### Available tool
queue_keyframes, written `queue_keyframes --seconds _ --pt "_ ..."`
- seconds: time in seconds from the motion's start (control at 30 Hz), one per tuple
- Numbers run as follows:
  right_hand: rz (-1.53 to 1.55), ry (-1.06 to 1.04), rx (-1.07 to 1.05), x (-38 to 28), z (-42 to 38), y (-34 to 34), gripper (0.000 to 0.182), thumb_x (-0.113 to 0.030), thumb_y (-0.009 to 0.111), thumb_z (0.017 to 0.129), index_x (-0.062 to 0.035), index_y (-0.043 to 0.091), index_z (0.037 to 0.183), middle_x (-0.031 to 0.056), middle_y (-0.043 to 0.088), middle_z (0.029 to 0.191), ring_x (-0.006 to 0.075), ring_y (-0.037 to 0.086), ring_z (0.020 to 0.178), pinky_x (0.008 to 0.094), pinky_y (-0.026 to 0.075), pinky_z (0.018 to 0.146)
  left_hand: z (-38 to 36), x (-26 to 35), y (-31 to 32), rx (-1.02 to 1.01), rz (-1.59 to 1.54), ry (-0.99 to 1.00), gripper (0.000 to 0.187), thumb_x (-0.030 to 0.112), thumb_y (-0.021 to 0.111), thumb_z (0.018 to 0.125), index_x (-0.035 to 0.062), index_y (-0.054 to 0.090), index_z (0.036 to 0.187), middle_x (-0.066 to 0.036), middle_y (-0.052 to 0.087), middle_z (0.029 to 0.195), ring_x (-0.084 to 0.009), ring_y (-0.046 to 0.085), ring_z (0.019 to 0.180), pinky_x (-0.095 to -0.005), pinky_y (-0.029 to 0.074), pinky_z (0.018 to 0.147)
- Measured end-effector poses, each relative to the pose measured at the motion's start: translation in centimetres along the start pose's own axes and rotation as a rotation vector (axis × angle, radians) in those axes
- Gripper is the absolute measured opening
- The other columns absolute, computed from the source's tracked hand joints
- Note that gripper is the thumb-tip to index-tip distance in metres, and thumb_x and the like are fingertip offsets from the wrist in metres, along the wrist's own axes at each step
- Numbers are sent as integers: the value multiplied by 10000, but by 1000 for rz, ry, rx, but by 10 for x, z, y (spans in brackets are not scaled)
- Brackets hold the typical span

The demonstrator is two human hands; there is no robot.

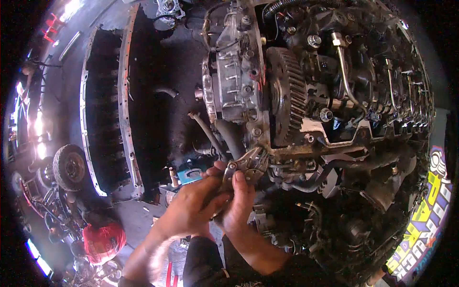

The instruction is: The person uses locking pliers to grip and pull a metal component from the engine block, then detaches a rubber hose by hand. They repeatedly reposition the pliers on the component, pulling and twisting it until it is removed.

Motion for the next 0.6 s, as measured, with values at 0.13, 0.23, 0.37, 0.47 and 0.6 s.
queue_keyframes --seconds 0.13,0.23,0.37,0.47,0.6 --pt "97 -34 -48 12 5 6 485 -430 503 963 4 554 1173 118 639 1003 264 613 984 427 476 934 3 -2 -8 11 -1 24 156 49 598 872 -32 590 1005 -209 618 898 -344 605 782 -399 477 709" --pt "156 5 -34 16 4 22 493 -476 476 955 -33 535 1165 85 615 1044 248 567 1042 425 423 993 6 -1 -15 58 56 47 226 30 591 855 -52 601 1065 -219 621 968 -336 606 855 -369 477 789" --pt "225 -32 -111 24 15 49 485 -470 480 958 -21 551 1128 128 597 1088 262 555 1077 409 409 1007 20 0 -39 99 -55 -7 224 84 658 827 -21 662 1025 -205 654 930 -341 647 854 -395 494 784" --pt "215 -90 -127 20 22 55 458 -414 462 994 0 543 1171 149 590 1145 263 551 1128 404 408 1020 35 2 -56 52 -84 -24 278 100 685 819 -14 667 1073 -205 675 915 -306 677 810 -356 510 748" --pt "-69 -105 -165 23 29 33 485 -390 470 1008 25 504 1256 154 571 1217 240 552 1146 399 421 1018 47 11 -71 -80 154 -27 257 175 683 845 63 703 1076 -158 698 827 -312 687 754 -367 519 690"
Point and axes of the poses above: each hand's wrist, its own z-axis towards the middle knuckle, its own y-axis out of the palm, x = y × z, the point moved 7 cm from there along z, towards the middle knuckle
